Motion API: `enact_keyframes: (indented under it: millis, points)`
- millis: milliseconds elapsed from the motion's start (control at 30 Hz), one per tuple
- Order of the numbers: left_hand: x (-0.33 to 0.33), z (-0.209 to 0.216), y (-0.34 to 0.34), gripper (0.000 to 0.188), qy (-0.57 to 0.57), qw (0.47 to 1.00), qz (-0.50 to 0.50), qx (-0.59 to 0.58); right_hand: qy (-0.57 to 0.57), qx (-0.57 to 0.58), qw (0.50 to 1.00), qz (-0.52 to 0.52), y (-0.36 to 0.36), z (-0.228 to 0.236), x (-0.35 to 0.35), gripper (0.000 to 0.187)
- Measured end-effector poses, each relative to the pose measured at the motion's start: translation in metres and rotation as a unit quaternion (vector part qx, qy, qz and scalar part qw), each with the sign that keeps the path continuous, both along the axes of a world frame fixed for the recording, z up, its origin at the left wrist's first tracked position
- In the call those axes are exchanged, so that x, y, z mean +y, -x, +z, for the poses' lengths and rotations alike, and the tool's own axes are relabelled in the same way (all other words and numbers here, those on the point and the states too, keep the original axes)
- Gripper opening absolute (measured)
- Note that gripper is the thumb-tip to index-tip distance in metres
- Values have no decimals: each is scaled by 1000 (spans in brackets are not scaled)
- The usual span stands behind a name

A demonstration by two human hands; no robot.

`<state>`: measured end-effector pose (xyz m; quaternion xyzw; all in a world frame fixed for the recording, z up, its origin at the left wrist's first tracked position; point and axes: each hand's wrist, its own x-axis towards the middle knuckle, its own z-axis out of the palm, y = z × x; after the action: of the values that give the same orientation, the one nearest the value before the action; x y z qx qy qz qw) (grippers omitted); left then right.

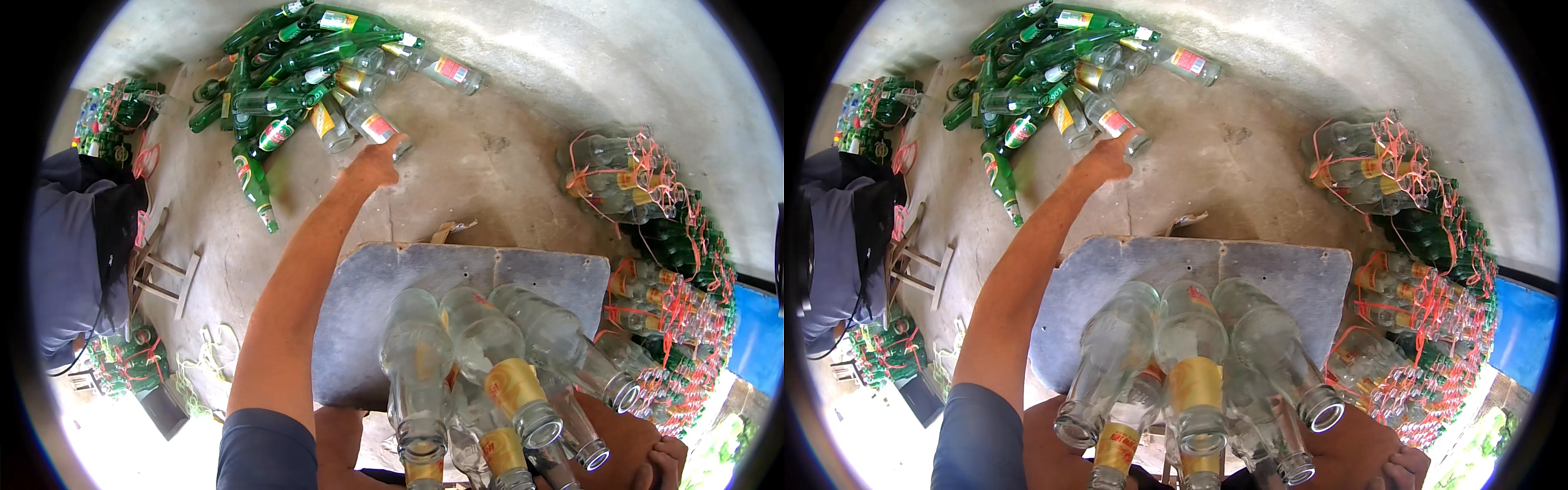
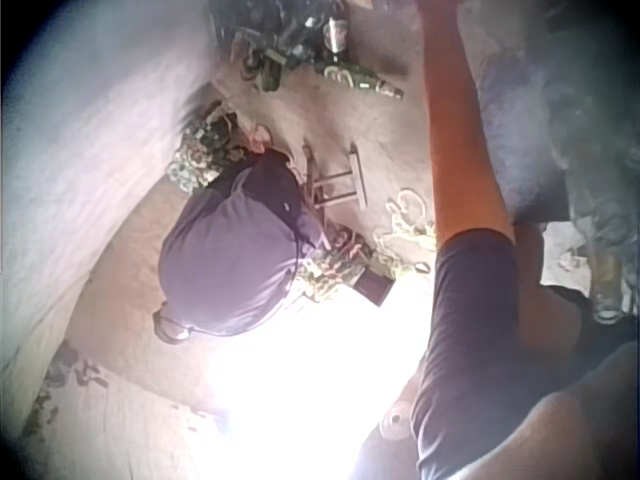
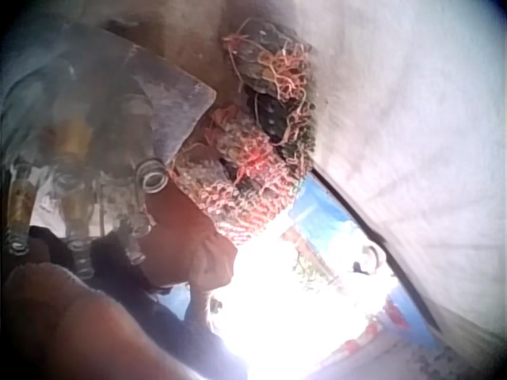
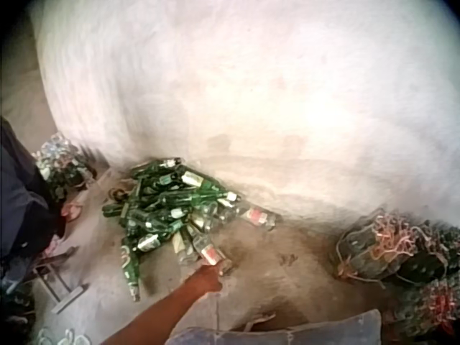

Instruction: The person sits on the floor and sorts empty glass bottles by picking them up from a pile and placing them onto a metal tray. They handle the bottles one by one, arranging them upright on the tray. Later, they pick up a bundle of yellow rope and begin to untangle it.

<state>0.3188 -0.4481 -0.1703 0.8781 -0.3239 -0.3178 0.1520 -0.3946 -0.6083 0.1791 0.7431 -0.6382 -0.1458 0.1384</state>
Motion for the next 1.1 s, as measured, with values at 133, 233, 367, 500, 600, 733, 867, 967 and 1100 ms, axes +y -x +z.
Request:
enact_keyframes:
  millis: [133,233,367,500,600,733,867,967,1100]
  points:
    - [4,-8,0,92,7,1000,-18,6,31,-467,703,535,-29,-20,-8,20]
    - [2,-9,4,92,20,999,-35,15,89,-516,561,642,-37,-30,-16,21]
    - [-7,12,21,89,-9,997,-50,60,81,-401,707,577,-117,0,22,23]
    - [-3,7,36,86,8,992,-85,88,33,-363,754,546,-135,12,29,27]
    - [-6,7,50,82,1,984,-108,142,14,-349,786,509,-133,18,35,24]
    - [-15,14,58,74,-6,966,-100,236,21,-354,782,513,-122,14,33,24]
    - [4,-48,31,68,124,992,-20,-4,37,-379,748,544,-112,1,21,24]
    - [-9,-38,24,65,57,995,49,-64,95,-396,703,583,-76,-15,7,24]
    - [-32,-35,26,71,50,994,91,-41,58,-589,477,649,-62,-25,-4,23]
